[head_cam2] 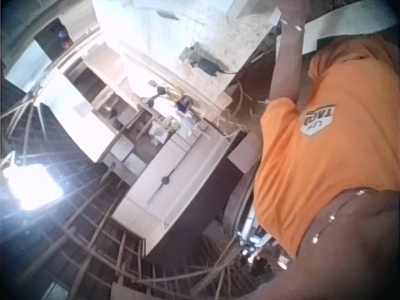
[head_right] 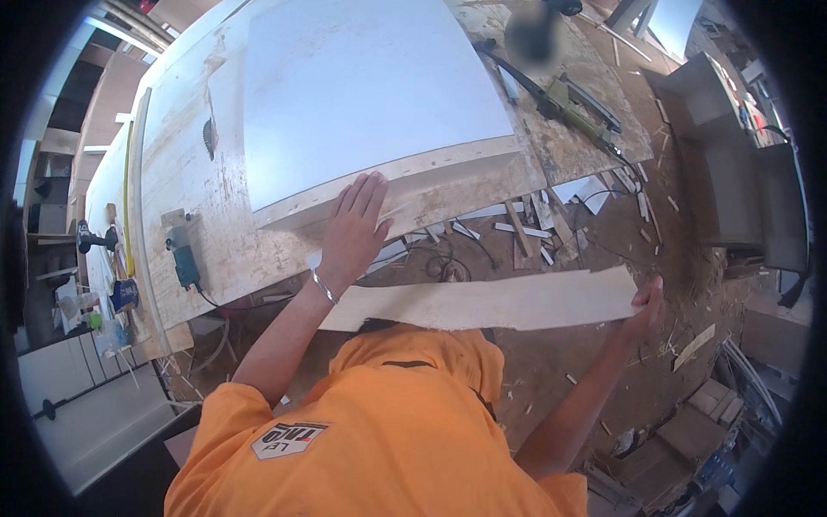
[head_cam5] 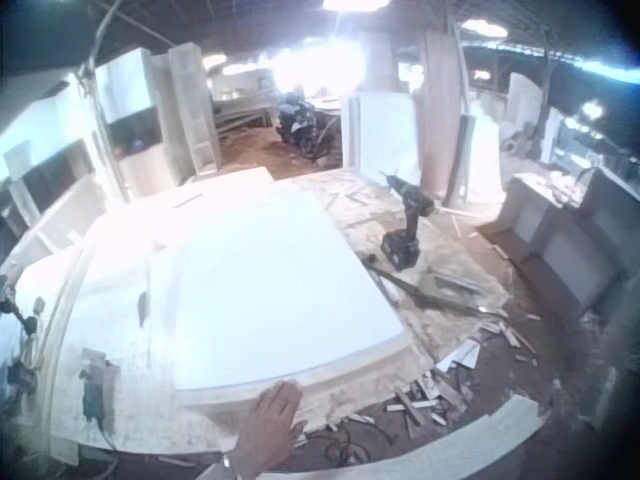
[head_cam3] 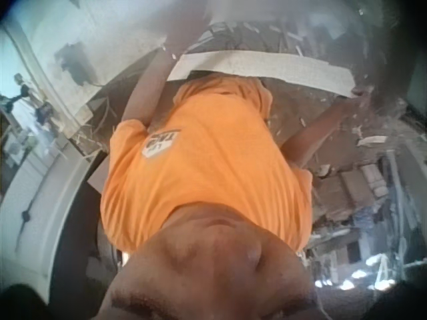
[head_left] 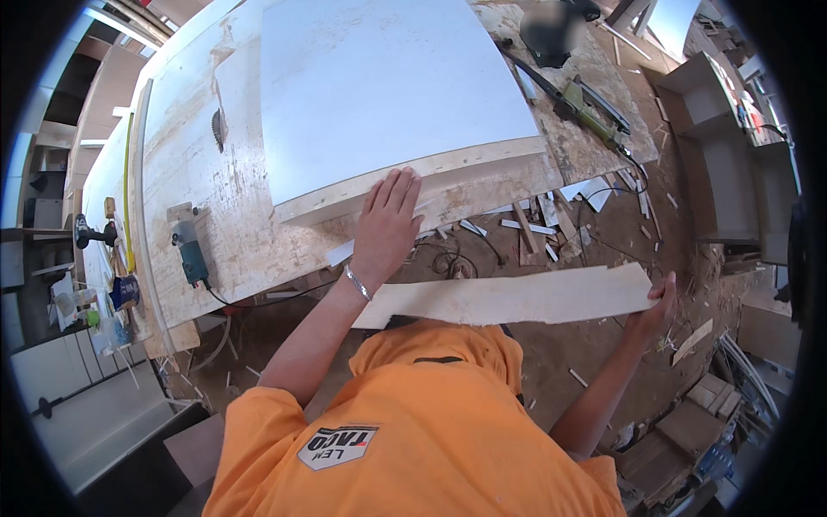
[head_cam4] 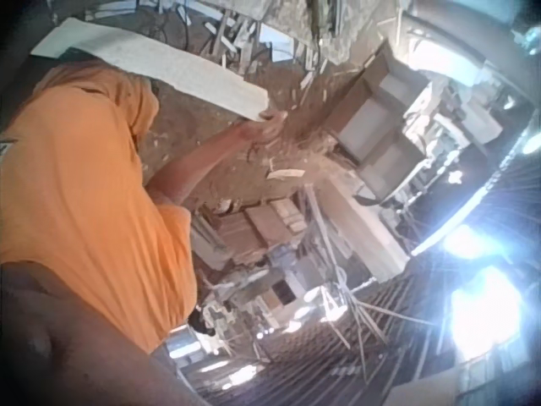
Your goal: The person positions a wooden board against a larger panel, secures it using a hammer and nails, and trims the edge with a router. They then apply glue from a bottle onto a wooden strip, spread it with a scraper, and use a heat gun on the edge of the panel.
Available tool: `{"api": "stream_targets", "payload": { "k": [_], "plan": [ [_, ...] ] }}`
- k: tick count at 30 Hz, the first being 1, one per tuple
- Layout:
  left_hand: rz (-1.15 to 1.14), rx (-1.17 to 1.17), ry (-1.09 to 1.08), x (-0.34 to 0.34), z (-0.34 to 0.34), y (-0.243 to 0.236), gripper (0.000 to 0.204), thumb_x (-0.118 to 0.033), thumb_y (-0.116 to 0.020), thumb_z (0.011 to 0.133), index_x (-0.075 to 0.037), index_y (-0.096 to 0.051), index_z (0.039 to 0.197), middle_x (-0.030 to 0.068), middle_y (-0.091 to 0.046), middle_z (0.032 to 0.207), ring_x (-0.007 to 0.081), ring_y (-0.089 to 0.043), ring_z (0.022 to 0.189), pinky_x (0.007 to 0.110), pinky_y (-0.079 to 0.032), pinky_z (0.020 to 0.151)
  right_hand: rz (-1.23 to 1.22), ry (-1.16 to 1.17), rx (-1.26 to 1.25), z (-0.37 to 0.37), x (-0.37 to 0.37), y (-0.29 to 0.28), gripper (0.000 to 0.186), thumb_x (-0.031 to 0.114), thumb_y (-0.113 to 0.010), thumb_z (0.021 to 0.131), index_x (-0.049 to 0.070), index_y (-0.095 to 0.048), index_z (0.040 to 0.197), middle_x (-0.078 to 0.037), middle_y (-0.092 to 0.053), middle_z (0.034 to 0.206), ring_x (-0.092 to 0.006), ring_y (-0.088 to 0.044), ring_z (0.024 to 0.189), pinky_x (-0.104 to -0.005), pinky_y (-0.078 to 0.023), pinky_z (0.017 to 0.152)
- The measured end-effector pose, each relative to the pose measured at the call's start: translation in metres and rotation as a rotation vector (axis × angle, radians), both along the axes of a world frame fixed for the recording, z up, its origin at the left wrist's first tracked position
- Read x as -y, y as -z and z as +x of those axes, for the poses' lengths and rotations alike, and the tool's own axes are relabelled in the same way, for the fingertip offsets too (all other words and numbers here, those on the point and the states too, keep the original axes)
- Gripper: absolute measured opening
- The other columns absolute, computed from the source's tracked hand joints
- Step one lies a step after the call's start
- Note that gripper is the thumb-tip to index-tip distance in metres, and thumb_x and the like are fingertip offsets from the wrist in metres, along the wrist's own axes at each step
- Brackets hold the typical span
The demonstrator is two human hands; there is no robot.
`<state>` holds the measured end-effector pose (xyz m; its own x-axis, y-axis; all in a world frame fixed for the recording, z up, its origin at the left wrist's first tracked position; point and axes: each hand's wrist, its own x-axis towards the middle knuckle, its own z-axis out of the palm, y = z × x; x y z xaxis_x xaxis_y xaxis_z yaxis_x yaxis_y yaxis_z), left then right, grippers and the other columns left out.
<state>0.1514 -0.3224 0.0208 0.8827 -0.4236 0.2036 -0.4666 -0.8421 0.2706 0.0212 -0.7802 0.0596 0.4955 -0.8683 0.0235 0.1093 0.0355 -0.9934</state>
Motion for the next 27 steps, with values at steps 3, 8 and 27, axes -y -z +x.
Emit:
{"api": "stream_targets", "payload": {
  "k": [3,8,27],
  "plan": [
    [0.055,-0.010,-0.061,0.009,-0.003,0.006,0.071,-0.022,-0.071,0.090,-0.005,-0.040,0.152,0.0152,-0.044,0.154,0.0322,-0.040,0.144,0.046,-0.031,0.121,-0.059,0.031,-0.103,-0.007,0.023,0.022,0.047,0.022,-0.061,0.103,0.015,-0.039,0.061,0.005,-0.034,0.061,-0.0079,-0.034,0.057,-0.0285,-0.028,0.056],
    [0.190,-0.015,-0.178,0.037,0.002,-0.003,0.073,-0.023,-0.073,0.088,-0.009,-0.042,0.152,0.0134,-0.048,0.141,0.0324,-0.044,0.132,0.049,-0.034,0.114,-0.306,-0.032,-0.233,0.010,0.020,0.029,0.049,0.018,-0.056,0.104,0.014,-0.038,0.059,0.006,-0.033,0.058,-0.0056,-0.030,0.057,-0.0274,-0.024,0.056],
    [-0.587,-0.785,0.440,0.103,-0.138,-0.019,0.096,-0.048,-0.076,0.087,-0.005,-0.029,0.159,0.0255,-0.034,0.160,0.0435,-0.045,0.140,0.046,-0.039,0.116,-0.352,-0.198,0.347,0.009,-0.122,-0.106,0.045,0.019,-0.049,0.098,0.014,-0.031,0.057,0.002,-0.028,0.059,-0.0103,-0.031,0.057,-0.0287,-0.026,0.058]
  ]
}}
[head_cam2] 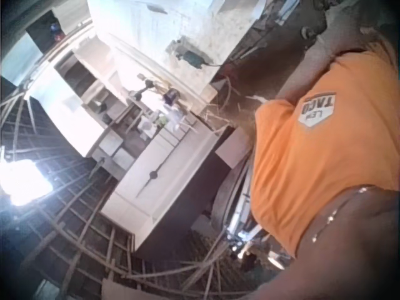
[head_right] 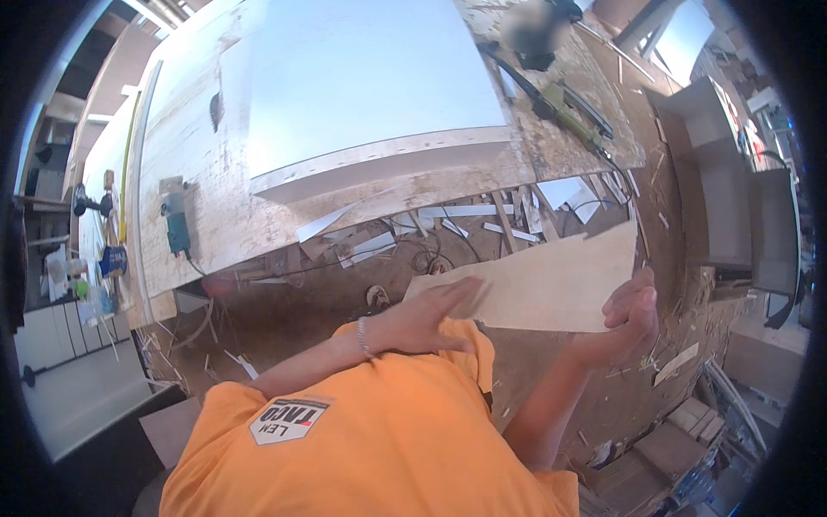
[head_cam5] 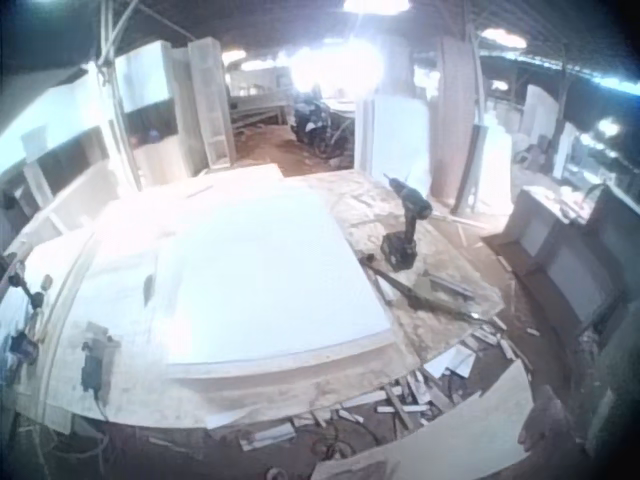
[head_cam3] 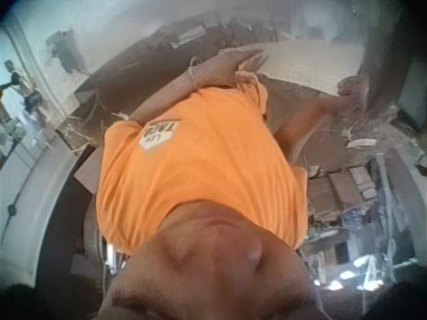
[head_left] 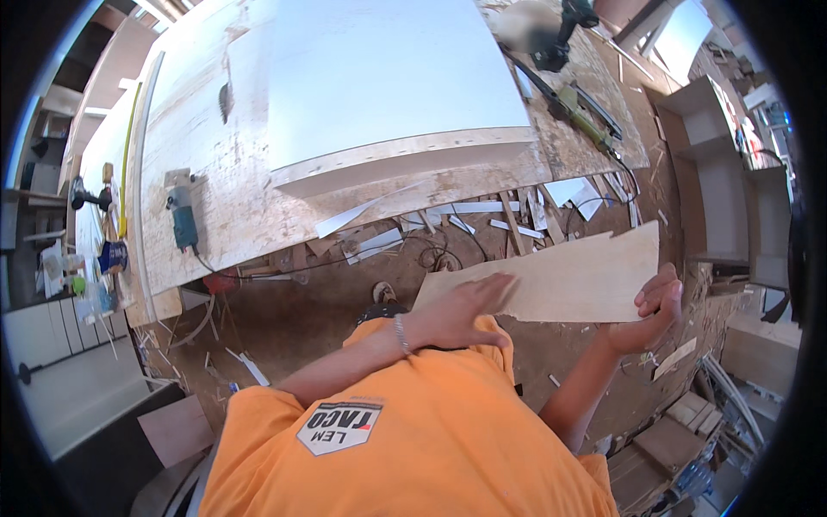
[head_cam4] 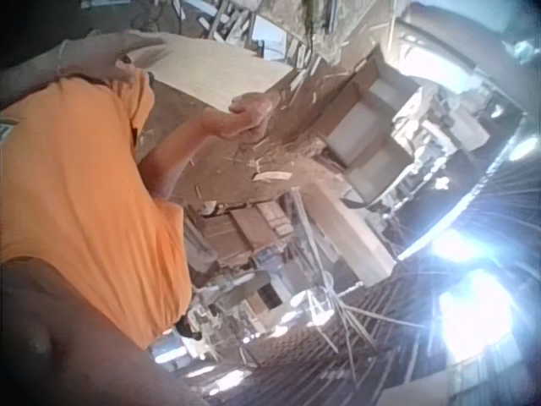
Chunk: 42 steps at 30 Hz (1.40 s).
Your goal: The person positions a wooden board against a larger panel, secures it using a hammer and nails, and trims the edge with a router. They then apply glue from a bottle onto a wooden strip, spread it with a scraper, and use a heat gun on the edge of the panel.
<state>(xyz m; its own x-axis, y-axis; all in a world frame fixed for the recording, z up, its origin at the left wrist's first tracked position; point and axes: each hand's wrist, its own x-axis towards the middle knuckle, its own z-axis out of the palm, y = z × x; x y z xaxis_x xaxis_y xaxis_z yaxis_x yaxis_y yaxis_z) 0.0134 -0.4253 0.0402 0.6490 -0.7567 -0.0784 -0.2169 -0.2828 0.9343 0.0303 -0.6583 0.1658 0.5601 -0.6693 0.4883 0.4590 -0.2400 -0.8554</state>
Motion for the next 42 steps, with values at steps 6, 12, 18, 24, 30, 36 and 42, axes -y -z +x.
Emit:
{"api": "stream_targets", "payload": {
  "k": [6,12,18,24,30,36,42],
  "plan": [
    [0.195,0.212,-0.068,-0.020,-0.015,0.014,0.098,-0.032,-0.077,0.084,-0.006,-0.021,0.160,0.0244,-0.030,0.162,0.0475,-0.053,0.130,0.047,-0.043,0.112,-0.104,0.218,0.009,-0.006,-0.079,-0.044,0.045,0.016,-0.052,0.098,0.015,-0.030,0.059,0.001,-0.028,0.060,-0.0115,-0.033,0.058,-0.0303,-0.031,0.062],
    [0.046,0.363,-0.280,-0.051,-0.040,0.059,0.057,-0.010,-0.066,0.087,-0.010,-0.053,0.142,0.0165,-0.062,0.134,0.0363,-0.064,0.115,0.045,-0.053,0.095,0.131,0.362,0.194,-0.031,-0.057,-0.104,0.034,0.021,-0.052,0.101,0.014,-0.043,0.068,-0.001,-0.044,0.071,-0.0153,-0.043,0.069,-0.0319,-0.042,0.078],
    [-0.067,0.238,-0.471,-0.091,-0.062,0.062,0.021,-0.020,-0.067,0.094,-0.011,-0.069,0.113,0.0124,-0.070,0.091,0.0347,-0.068,0.087,0.045,-0.053,0.074,-0.322,0.077,-0.237,-0.076,-0.028,-0.095,0.022,0.021,-0.056,0.102,0.002,-0.067,0.102,-0.003,-0.063,0.096,-0.0117,-0.050,0.084,-0.0272,-0.041,0.078],
    [-0.128,-0.007,-0.570,-0.123,-0.085,0.071,0.020,-0.028,-0.066,0.097,-0.009,-0.070,0.096,0.0141,-0.070,0.087,0.0362,-0.067,0.083,0.046,-0.053,0.073,-0.729,0.184,-0.574,-0.101,-0.017,-0.062,0.034,0.036,-0.075,0.096,0.004,-0.069,0.106,-0.002,-0.065,0.096,-0.0141,-0.058,0.091,-0.0289,-0.046,0.086],
    [0.111,-0.019,-0.386,-0.124,-0.078,0.083,0.022,-0.027,-0.064,0.098,-0.007,-0.071,0.104,0.0161,-0.072,0.096,0.0372,-0.069,0.091,0.045,-0.054,0.078,-0.942,0.587,-0.787,-0.113,-0.007,-0.093,0.042,0.038,-0.075,0.096,0.000,-0.066,0.111,-0.006,-0.067,0.101,-0.0175,-0.060,0.097,-0.0316,-0.047,0.091],
    [0.087,-0.107,-0.295,-0.133,-0.097,0.112,0.025,-0.025,-0.067,0.093,-0.004,-0.067,0.107,0.0179,-0.071,0.102,0.0391,-0.068,0.099,0.048,-0.053,0.085,-0.968,0.379,-0.651,-0.121,0.043,-0.084,0.049,0.046,-0.072,0.096,0.000,-0.065,0.108,-0.005,-0.066,0.094,-0.0151,-0.060,0.088,-0.0304,-0.050,0.080],
    [0.495,0.031,-0.326,-0.088,-0.122,0.105,0.022,-0.023,-0.072,0.087,-0.005,-0.068,0.098,0.0208,-0.067,0.109,0.0401,-0.064,0.105,0.048,-0.052,0.089,-0.715,0.368,-0.280,-0.129,0.090,-0.065,0.028,0.026,-0.059,0.102,0.002,-0.063,0.090,0.001,-0.052,0.071,-0.0084,-0.045,0.059,-0.0241,-0.034,0.052]
  ]
}}
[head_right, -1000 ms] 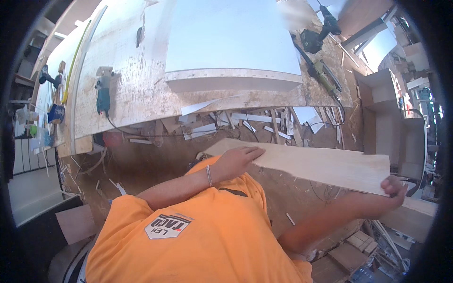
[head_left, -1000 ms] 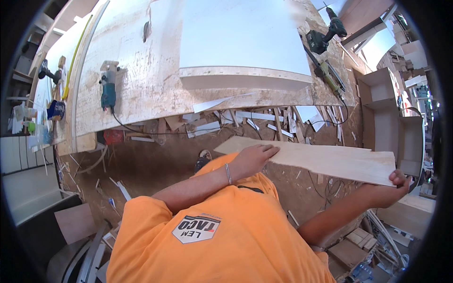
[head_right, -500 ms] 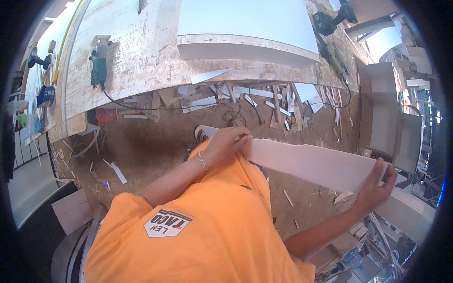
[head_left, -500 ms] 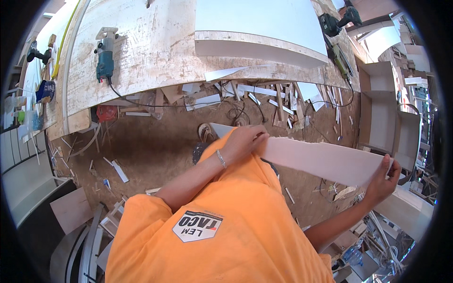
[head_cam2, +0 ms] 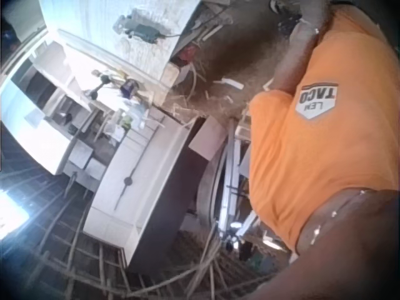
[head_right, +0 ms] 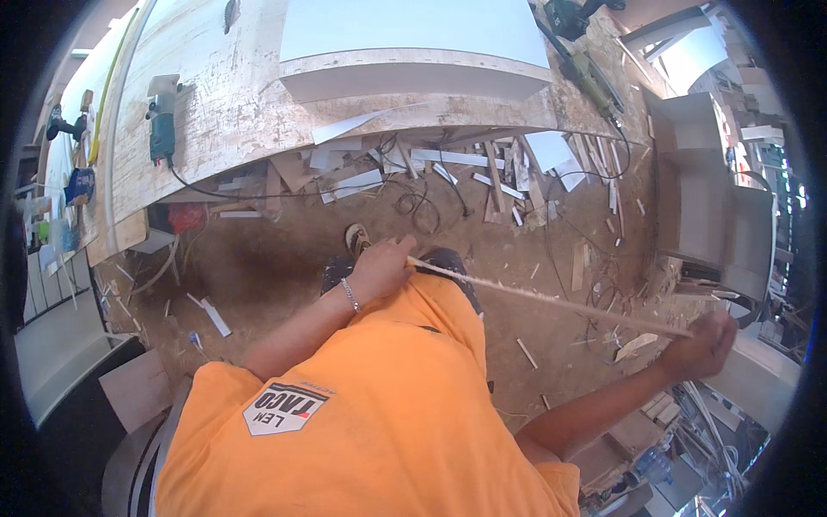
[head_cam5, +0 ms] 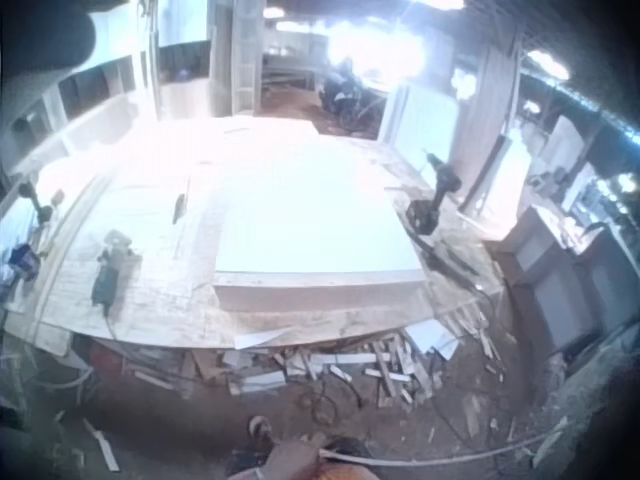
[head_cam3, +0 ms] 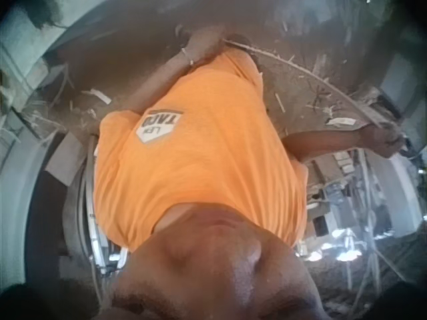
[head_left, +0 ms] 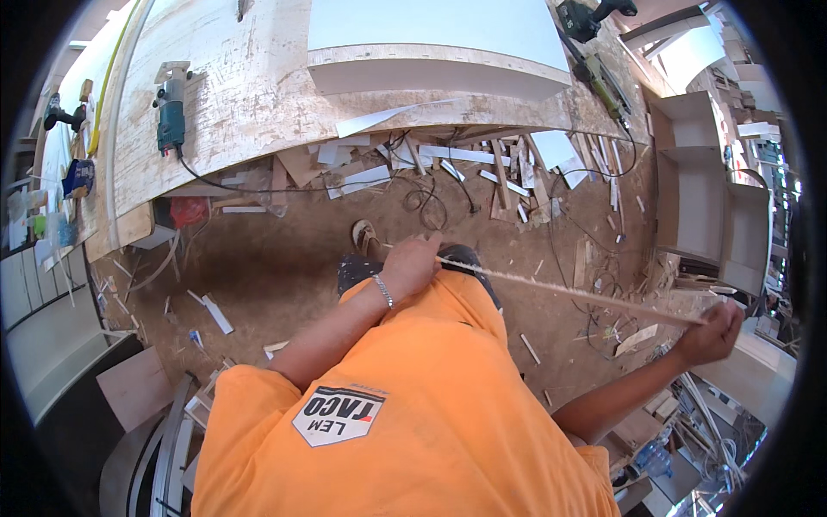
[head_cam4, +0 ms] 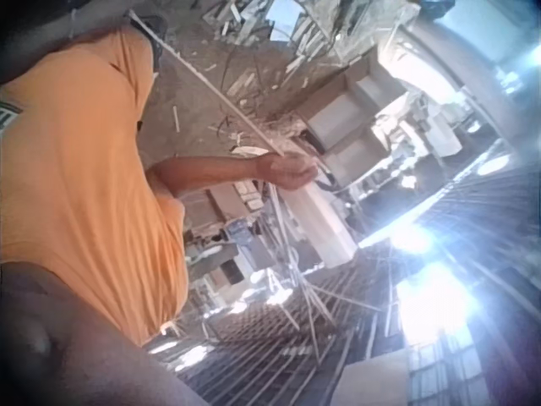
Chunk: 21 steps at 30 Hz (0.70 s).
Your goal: The person positions a wooden board against a larger panel, secures it using a hammer and nails, and trims the edge with a router. They then apply glue from a bottle onto a wooden strip, spread it with a scraper, and use a heat gun on the edge of the panel.
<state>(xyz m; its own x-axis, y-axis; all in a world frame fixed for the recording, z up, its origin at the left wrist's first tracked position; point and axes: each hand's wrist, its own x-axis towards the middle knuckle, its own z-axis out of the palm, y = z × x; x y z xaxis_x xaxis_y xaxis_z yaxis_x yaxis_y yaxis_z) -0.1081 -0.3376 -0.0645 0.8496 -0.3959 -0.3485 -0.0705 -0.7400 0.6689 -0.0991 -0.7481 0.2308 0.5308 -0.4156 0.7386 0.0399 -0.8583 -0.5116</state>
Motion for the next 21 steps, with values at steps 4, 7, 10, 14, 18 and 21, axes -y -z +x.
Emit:
{"api": "stream_targets", "payload": {
  "k": [4,7,10,14,18,21],
  "plan": [
    [0.043,0.031,0.125,0.013,-0.023,0.029,0.021,-0.024,-0.072,0.085,-0.004,-0.069,0.093,0.0211,-0.068,0.105,0.0411,-0.065,0.101,0.049,-0.052,0.086,0.052,-0.131,-0.034,-0.012,0.058,-0.004,0.033,0.028,-0.048,0.102,0.004,-0.063,0.085,-0.002,-0.050,0.065,-0.0111,-0.049,0.056,-0.0264,-0.035,0.050],
    [-0.011,-0.126,0.156,0.036,-0.016,0.018,0.024,-0.025,-0.071,0.085,-0.004,-0.069,0.094,0.0205,-0.069,0.100,0.0412,-0.065,0.098,0.050,-0.052,0.085,-0.145,-0.058,-0.060,0.001,0.063,0.033,0.028,0.024,-0.056,0.099,0.005,-0.060,0.078,-0.001,-0.051,0.064,-0.0102,-0.050,0.055,-0.0281,-0.036,0.050],
    [-0.051,-0.198,0.109,0.088,-0.012,0.001,0.028,-0.027,-0.071,0.086,-0.003,-0.069,0.099,0.0203,-0.069,0.096,0.0407,-0.066,0.096,0.050,-0.052,0.084,-0.434,-0.301,-0.075,0.027,0.050,0.076,0.024,0.013,-0.070,0.091,0.006,-0.057,0.072,-0.005,-0.052,0.061,-0.0148,-0.049,0.051,-0.0323,-0.038,0.049],
    [-0.027,-0.276,0.105,0.171,-0.002,-0.025,0.033,-0.031,-0.070,0.089,-0.004,-0.067,0.107,0.0196,-0.070,0.096,0.0392,-0.067,0.096,0.050,-0.052,0.085,-0.326,-0.353,-0.298,0.032,0.060,0.126,0.034,0.021,-0.076,0.092,0.006,-0.054,0.071,-0.008,-0.051,0.061,-0.0207,-0.049,0.053,-0.0361,-0.040,0.051],
    [-0.094,-0.282,-0.058,0.218,-0.028,-0.033,0.041,-0.036,-0.070,0.091,-0.005,-0.065,0.117,0.0199,-0.070,0.104,0.0395,-0.066,0.102,0.049,-0.052,0.089,-0.154,-0.063,-0.364,0.048,0.104,0.146,0.045,0.036,-0.071,0.097,0.004,-0.050,0.073,-0.008,-0.047,0.064,-0.0230,-0.045,0.058,-0.0371,-0.041,0.056],
    [-0.068,-0.245,-0.126,0.226,-0.049,-0.045,0.048,-0.041,-0.069,0.093,-0.005,-0.063,0.124,0.0214,-0.068,0.115,0.0394,-0.065,0.110,0.047,-0.051,0.095,0.074,-0.049,-0.505,0.060,0.123,0.143,0.054,0.046,-0.062,0.102,0.002,-0.049,0.075,-0.006,-0.047,0.068,-0.0192,-0.045,0.066,-0.0353,-0.042,0.063]
  ]
}}
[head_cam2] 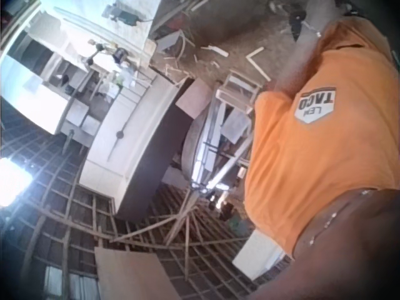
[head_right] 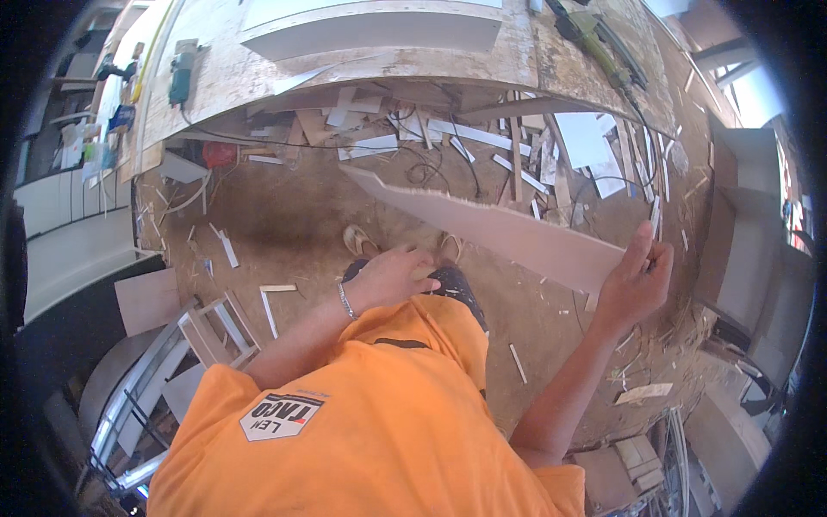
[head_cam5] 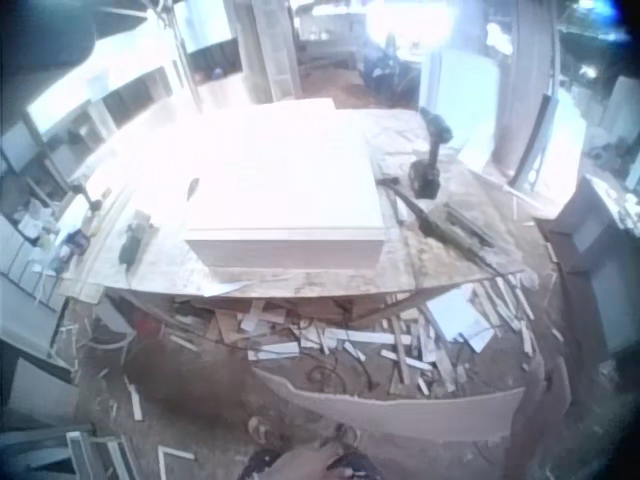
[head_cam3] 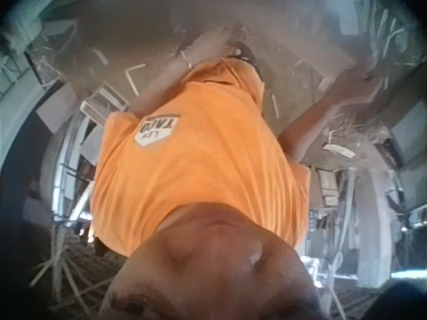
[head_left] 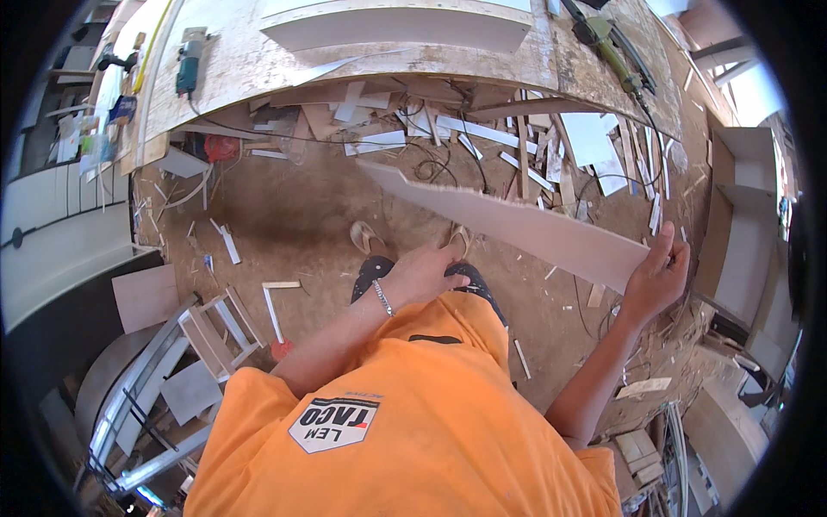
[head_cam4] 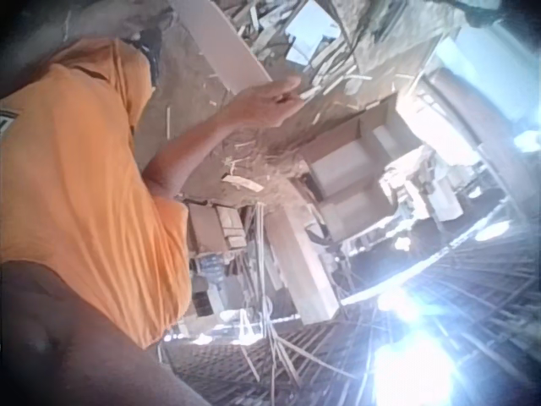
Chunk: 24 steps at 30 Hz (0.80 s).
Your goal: The person positions a wooden board against a larger panel, secures it using a hammer and nails, and trims the edge with a router. They then apply glue from a bottle onto a wooden strip, spread it with a scraper, and use a heat gun on the edge of the panel.
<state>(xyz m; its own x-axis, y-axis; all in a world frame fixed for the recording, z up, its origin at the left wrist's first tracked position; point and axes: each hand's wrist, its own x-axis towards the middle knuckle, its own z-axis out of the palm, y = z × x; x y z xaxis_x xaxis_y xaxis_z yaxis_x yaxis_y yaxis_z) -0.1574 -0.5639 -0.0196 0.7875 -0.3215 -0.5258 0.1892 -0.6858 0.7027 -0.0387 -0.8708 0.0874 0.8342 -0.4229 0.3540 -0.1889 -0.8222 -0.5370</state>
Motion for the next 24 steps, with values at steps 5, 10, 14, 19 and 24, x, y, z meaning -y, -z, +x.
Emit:
{"api": "stream_targets", "payload": {
  "k": [5,10,14,19,24],
  "plan": [
    [-0.140,-0.330,-0.149,-0.021,-0.035,0.008,0.062,-0.049,-0.063,0.099,0.002,-0.056,0.133,0.0220,-0.063,0.128,0.0321,-0.062,0.120,0.043,-0.050,0.101,0.299,-0.251,-0.230,0.001,-0.006,0.056,0.046,0.041,-0.057,0.105,-0.001,-0.061,0.086,-0.013,-0.060,0.077,-0.0245,-0.053,0.076,-0.0400,-0.045,0.076],
    [-0.929,-0.533,-1.136,-0.063,-0.127,0.083,0.056,-0.043,-0.055,0.106,0.000,-0.050,0.141,0.0142,-0.061,0.132,0.0233,-0.060,0.119,0.040,-0.050,0.101,0.531,-0.542,-0.623,-0.059,-0.088,0.137,0.037,0.037,-0.064,0.101,0.001,-0.072,0.105,-0.019,-0.072,0.103,-0.0306,-0.067,0.099,-0.0398,-0.049,0.092],
    [-0.990,-0.328,-1.610,-0.089,-0.209,0.152,0.040,-0.033,-0.056,0.107,-0.005,-0.056,0.135,0.0072,-0.065,0.121,0.0168,-0.063,0.108,0.033,-0.055,0.091,0.720,-0.844,-1.350,-0.103,-0.179,0.126,0.044,0.034,-0.074,0.094,0.000,-0.069,0.122,-0.008,-0.073,0.098,-0.0168,-0.070,0.085,-0.0306,-0.057,0.064],
    [-1.073,-0.368,-1.865,-0.109,-0.284,0.159,0.034,-0.034,-0.054,0.107,-0.005,-0.059,0.126,0.0066,-0.067,0.114,0.0168,-0.065,0.105,0.032,-0.054,0.090,0.919,-0.838,-1.562,-0.151,-0.262,0.188,0.039,0.021,-0.062,0.102,-0.001,-0.059,0.134,-0.013,-0.068,0.117,-0.0232,-0.068,0.102,-0.0386,-0.062,0.080],
    [-0.998,-0.408,-2.029,-0.101,-0.343,0.193,0.027,-0.027,-0.051,0.107,-0.003,-0.060,0.117,0.0077,-0.070,0.104,0.0169,-0.069,0.092,0.029,-0.056,0.082,0.889,-0.847,-1.899,-0.172,-0.375,0.261,0.046,0.009,-0.056,0.102,0.006,-0.044,0.146,-0.013,-0.055,0.138,-0.0306,-0.061,0.120,-0.0478,-0.057,0.098]
  ]
}}
